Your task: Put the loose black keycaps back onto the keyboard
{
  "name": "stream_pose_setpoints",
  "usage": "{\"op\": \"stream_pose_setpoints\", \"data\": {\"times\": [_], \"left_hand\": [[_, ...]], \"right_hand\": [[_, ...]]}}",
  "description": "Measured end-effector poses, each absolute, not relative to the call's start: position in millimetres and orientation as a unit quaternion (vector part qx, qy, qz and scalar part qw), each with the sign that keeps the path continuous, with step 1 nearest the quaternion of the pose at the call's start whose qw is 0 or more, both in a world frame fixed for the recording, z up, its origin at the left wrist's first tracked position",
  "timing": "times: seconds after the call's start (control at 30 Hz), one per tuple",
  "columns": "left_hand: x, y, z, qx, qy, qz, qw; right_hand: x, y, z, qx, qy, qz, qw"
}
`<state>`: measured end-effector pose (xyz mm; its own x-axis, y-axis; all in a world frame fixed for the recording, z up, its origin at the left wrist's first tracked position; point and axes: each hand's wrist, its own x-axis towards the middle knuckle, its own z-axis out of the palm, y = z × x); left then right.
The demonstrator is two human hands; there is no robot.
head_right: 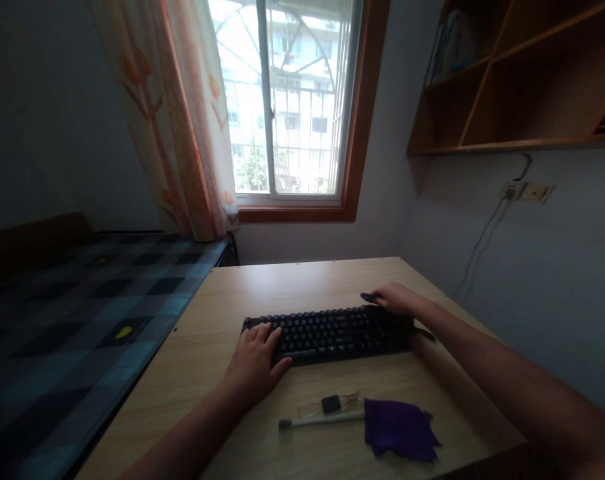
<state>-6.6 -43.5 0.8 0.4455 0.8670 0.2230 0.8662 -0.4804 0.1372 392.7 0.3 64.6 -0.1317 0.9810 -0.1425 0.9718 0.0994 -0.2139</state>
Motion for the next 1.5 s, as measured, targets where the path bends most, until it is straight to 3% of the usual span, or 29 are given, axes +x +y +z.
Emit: {"op": "stream_pose_setpoints", "data": {"times": [0.53, 0.7, 0.87, 1.07, 1.5], "left_hand": [[-6.3, -45.4, -3.3, 0.848, 0.509, 0.147, 0.008], [-6.9, -46.5, -0.5, 0.848, 0.507, 0.155, 0.009], [-6.8, -48.1, 5.3, 0.848, 0.507, 0.155, 0.014], [-6.7, -48.2, 4.1, 0.847, 0.505, 0.164, 0.018], [-3.9, -44.2, -0.3, 0.848, 0.51, 0.142, 0.006]], "right_hand": [[197.5, 45.2, 46.6, -0.514, -0.855, 0.06, 0.036], [157.9, 67.1, 53.5, -0.453, -0.885, 0.107, 0.026], [137.3, 80.2, 55.3, -0.381, -0.913, 0.127, 0.073], [130.8, 79.9, 52.0, -0.26, -0.963, 0.064, 0.009], [210.1, 65.9, 71.7, -0.3, -0.947, 0.056, -0.095]]}}
